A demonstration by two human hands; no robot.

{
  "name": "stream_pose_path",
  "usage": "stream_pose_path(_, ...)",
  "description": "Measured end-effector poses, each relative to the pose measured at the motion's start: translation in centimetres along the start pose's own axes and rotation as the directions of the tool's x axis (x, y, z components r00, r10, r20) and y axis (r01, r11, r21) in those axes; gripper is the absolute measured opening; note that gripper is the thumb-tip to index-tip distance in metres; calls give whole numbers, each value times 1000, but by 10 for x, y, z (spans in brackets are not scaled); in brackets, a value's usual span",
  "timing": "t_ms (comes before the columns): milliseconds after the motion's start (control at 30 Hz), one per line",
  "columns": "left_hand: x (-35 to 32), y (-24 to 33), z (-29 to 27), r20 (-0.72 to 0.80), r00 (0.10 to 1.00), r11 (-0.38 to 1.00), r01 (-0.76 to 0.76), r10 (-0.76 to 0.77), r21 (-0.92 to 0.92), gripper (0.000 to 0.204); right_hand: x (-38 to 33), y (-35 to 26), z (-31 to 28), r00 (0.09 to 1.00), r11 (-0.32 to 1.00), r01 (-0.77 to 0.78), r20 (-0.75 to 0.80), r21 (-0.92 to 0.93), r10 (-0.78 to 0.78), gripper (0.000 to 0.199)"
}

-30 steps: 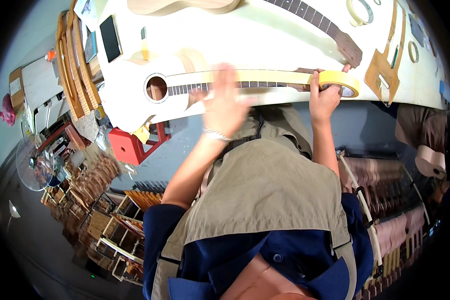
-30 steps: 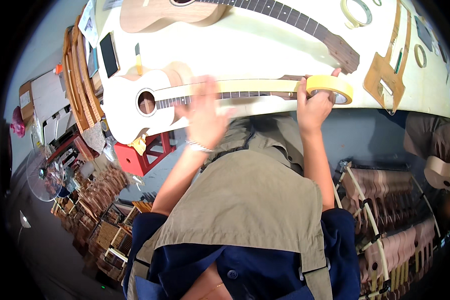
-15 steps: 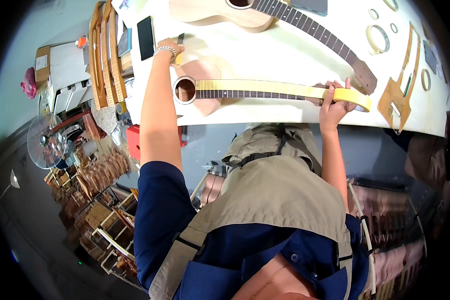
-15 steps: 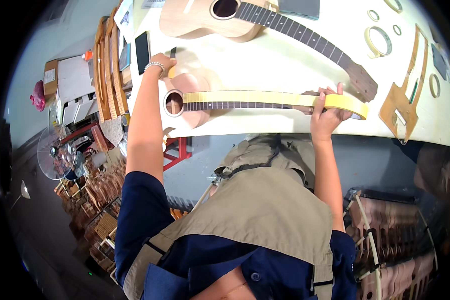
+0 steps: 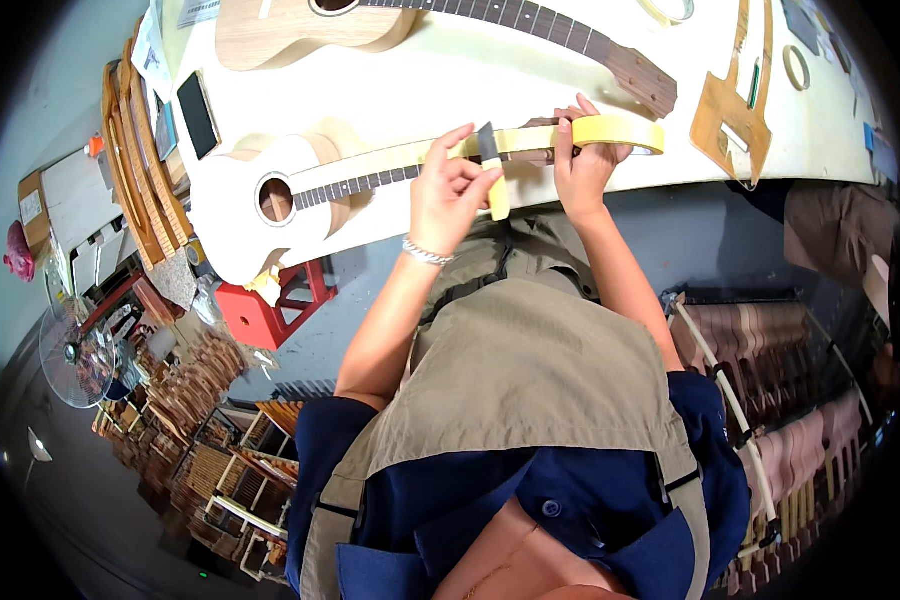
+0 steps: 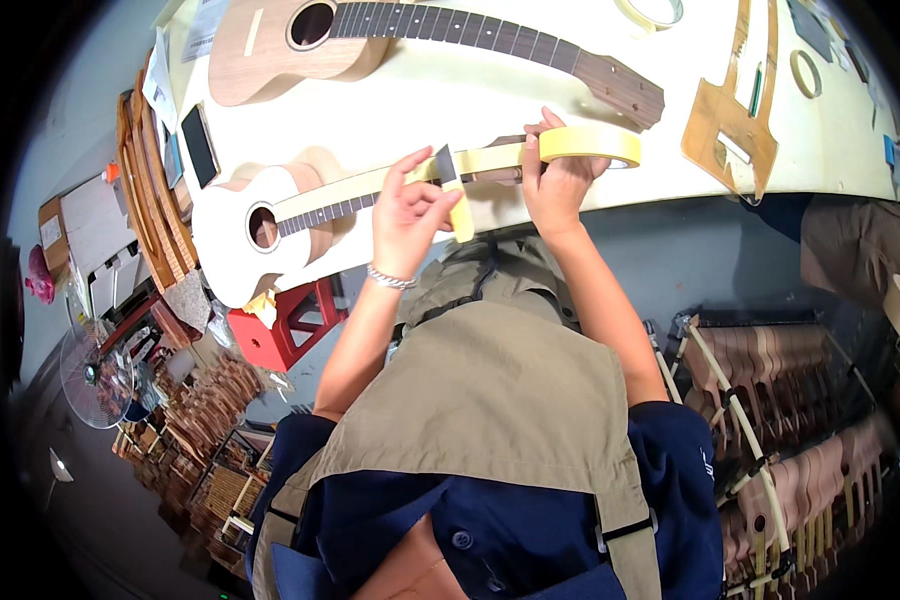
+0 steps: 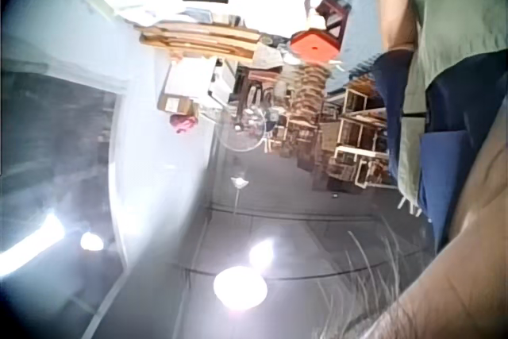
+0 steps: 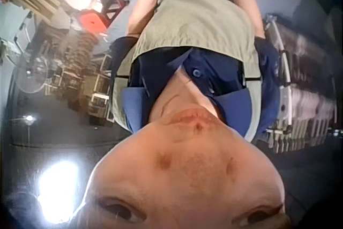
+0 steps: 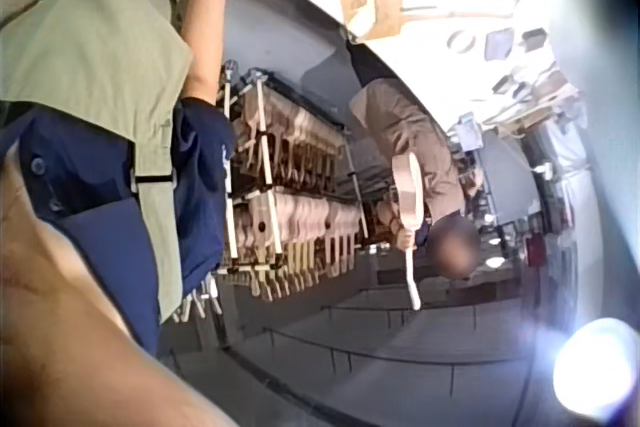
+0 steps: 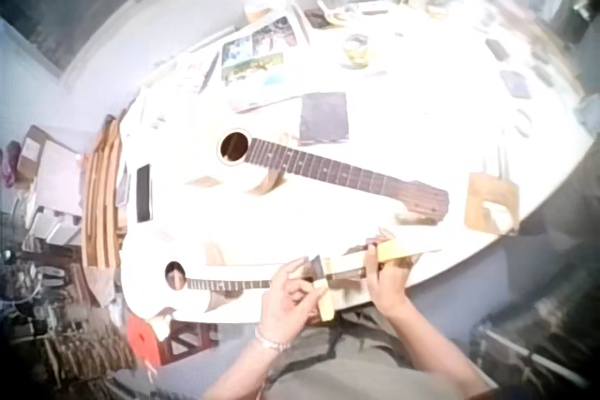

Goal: The person applies masking tape to the fretboards of multiple unfinished acoustic guitars. They use a template and pencil to mark the guitar bodies, then place the taped guitars onto a drying rack. The process is repeated for several instruments.

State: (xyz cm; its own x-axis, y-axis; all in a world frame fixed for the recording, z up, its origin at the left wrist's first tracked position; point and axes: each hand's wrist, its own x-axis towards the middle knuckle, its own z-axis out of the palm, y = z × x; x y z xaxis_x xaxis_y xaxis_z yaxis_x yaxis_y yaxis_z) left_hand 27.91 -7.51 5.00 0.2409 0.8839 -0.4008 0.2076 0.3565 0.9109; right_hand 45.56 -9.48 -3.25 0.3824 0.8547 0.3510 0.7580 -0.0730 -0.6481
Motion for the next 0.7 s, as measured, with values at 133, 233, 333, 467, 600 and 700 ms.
stream_pose_path(133,7,-4,14,-33,999,996,18,-15,92,49,-1,3,0,1000,999,25,-1,-21,-25,32)
stream_pose_path(233,9,-3,16,-49,998,993,34,-28,110,47,0,2,-1,1000,1000,22,-14,-15,-22,30)
stream_pose_path(333,8,-5,17,-62,998,994,35,-28,102,45,1,1,-3,998,998,58,-6,-30,-58,30)
stream_pose_path(467,7,-5,20,-101,993,993,74,-64,96,46,-3,-16,-14,992,968,41,106,248,-70,17)
stream_pose_path(600,5,-15,19,-93,987,971,-111,133,213,47,-12,-70,-56,891,768,242,178,593,-418,19)
stream_pose_path(700,-1,-35,2,35,852,667,-433,522,607,47,-5,-70,-51,986,733,47,86,679,-143,28)
